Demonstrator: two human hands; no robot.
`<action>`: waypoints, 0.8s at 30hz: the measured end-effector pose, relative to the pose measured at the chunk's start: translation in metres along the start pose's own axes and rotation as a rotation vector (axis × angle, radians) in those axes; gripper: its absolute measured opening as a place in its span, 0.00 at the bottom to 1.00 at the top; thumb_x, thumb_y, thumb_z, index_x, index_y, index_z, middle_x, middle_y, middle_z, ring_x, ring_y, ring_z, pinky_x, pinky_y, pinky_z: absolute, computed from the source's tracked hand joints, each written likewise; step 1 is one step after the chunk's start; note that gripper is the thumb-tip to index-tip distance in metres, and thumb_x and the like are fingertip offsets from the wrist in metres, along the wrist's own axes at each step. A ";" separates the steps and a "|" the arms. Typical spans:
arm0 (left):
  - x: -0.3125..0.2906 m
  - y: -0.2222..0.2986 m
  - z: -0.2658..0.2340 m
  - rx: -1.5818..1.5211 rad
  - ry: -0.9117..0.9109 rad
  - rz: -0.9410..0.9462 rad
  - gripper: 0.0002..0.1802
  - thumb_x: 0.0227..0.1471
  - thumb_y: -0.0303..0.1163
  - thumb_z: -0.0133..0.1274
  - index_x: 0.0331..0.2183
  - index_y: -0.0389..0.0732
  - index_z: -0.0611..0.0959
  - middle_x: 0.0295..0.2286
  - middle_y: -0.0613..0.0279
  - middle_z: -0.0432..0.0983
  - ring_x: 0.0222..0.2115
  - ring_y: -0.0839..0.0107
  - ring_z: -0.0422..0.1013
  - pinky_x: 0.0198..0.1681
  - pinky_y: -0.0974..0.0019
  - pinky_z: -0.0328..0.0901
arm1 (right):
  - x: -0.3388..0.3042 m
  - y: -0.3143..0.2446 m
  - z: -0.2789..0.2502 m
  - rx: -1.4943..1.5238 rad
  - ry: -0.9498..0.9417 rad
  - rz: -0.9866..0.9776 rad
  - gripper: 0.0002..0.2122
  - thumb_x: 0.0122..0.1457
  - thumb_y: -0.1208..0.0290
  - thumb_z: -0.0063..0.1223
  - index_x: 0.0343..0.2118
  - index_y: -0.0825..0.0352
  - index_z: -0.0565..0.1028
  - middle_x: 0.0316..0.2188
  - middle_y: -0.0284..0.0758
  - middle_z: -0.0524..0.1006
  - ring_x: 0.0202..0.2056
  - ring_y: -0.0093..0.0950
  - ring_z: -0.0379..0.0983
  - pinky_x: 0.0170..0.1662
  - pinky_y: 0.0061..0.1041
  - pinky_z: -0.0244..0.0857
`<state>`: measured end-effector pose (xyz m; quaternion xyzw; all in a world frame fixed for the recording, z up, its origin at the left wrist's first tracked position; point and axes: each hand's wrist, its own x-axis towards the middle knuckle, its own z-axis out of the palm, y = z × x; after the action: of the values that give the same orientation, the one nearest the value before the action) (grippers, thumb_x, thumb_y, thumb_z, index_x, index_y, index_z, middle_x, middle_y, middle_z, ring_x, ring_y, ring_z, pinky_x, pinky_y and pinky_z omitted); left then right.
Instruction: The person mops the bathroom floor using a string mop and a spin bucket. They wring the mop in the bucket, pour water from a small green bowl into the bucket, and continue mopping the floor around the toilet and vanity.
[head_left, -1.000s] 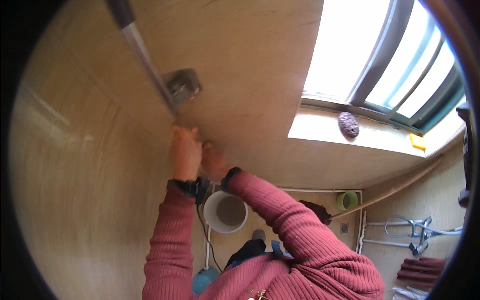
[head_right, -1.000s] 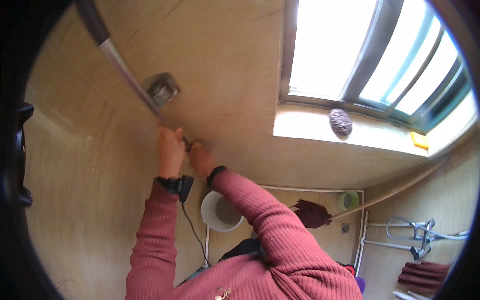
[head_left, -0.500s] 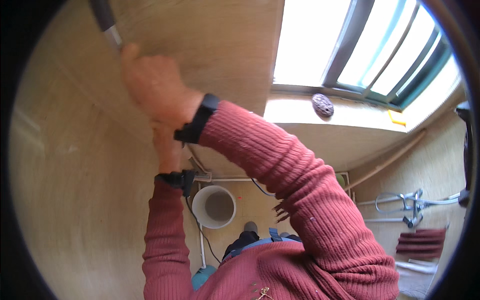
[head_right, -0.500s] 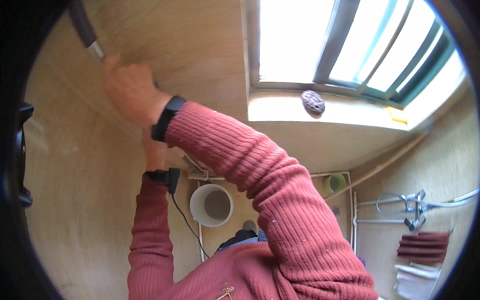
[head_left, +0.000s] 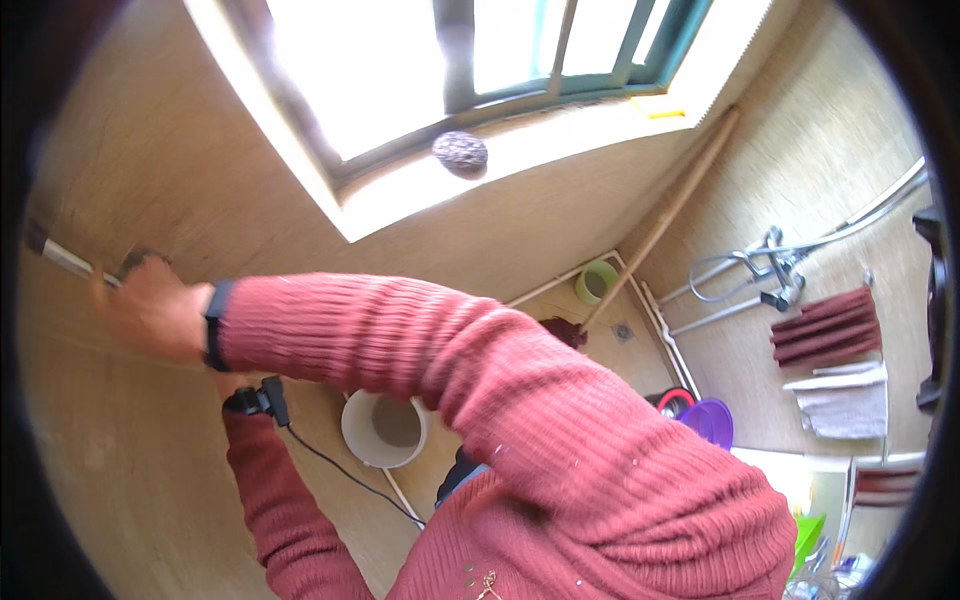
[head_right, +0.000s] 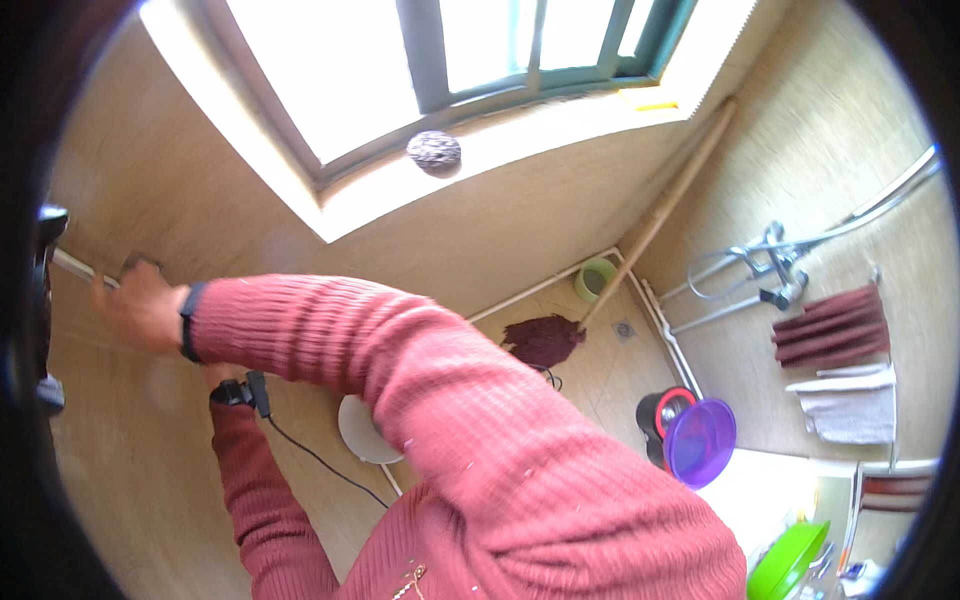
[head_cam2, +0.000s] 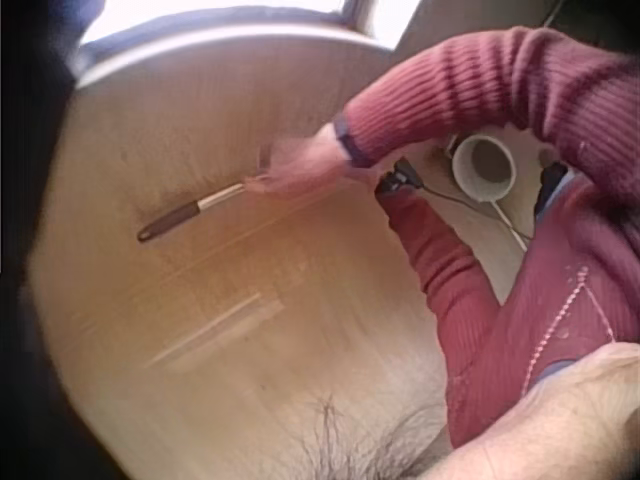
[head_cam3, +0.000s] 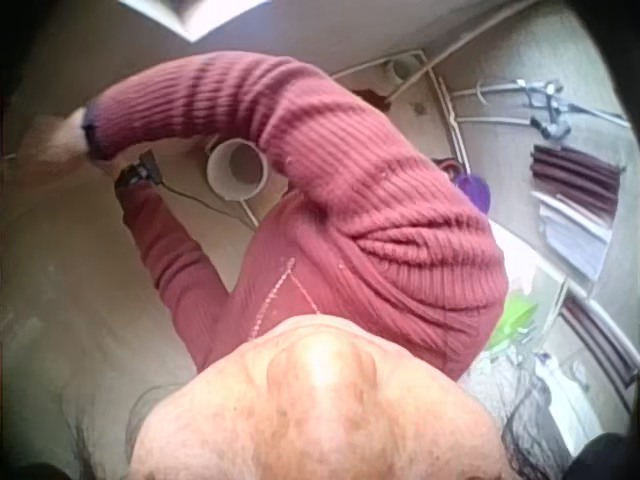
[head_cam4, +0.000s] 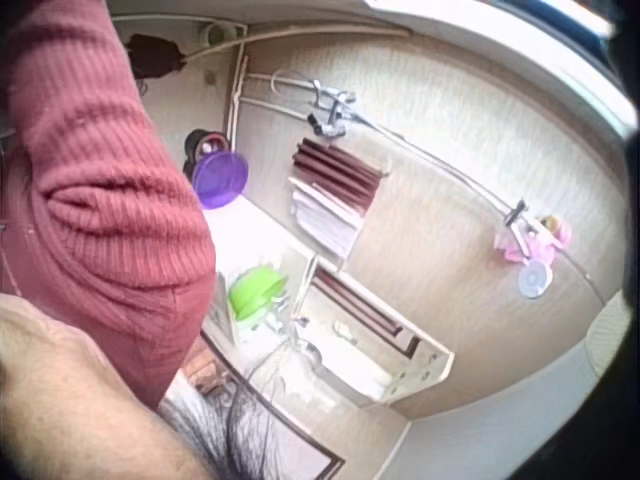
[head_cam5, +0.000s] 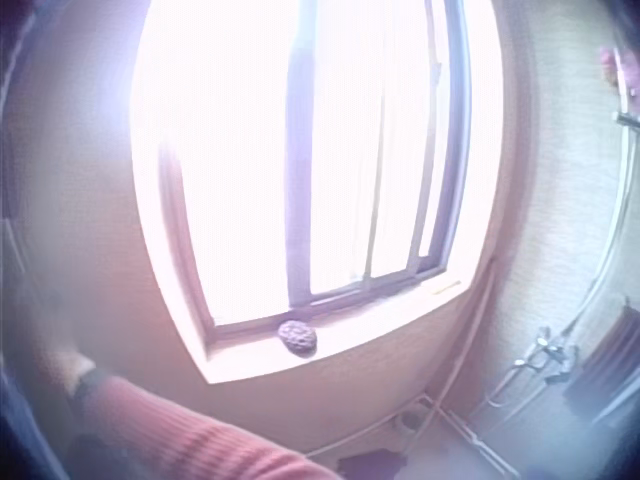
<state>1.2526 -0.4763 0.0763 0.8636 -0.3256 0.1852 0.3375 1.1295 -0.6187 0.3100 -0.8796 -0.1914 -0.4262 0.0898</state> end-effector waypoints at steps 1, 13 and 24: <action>0.003 0.001 -0.003 -0.032 -0.001 -0.023 0.32 0.57 0.33 0.56 0.59 0.37 0.63 0.47 0.50 0.71 0.41 0.64 0.73 0.44 0.62 0.70 | -0.029 0.004 -0.007 0.131 0.008 -0.036 0.29 0.53 0.73 0.52 0.57 0.84 0.60 0.21 0.39 0.78 0.25 0.36 0.80 0.27 0.40 0.69; -0.179 0.142 -0.020 -0.209 -0.190 -0.656 0.41 0.58 0.19 0.50 0.68 0.36 0.50 0.56 0.52 0.65 0.32 0.75 0.74 0.40 0.70 0.70 | -0.589 0.254 -0.236 -0.200 -0.240 1.665 0.28 0.54 0.63 0.61 0.54 0.74 0.67 0.40 0.52 0.80 0.45 0.46 0.78 0.51 0.40 0.71; -0.410 0.380 -0.023 -0.318 -0.265 -1.161 0.43 0.53 0.16 0.48 0.68 0.38 0.56 0.55 0.53 0.68 0.31 0.76 0.75 0.38 0.71 0.71 | -0.869 0.530 -0.390 -0.071 0.119 2.019 0.24 0.52 0.54 0.70 0.41 0.69 0.74 0.31 0.37 0.71 0.27 0.29 0.65 0.25 0.34 0.62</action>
<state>0.6938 -0.4937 0.0468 0.8548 0.1349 -0.1883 0.4645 0.5802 -1.4527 -0.1271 -0.6099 0.6595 -0.1995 0.3915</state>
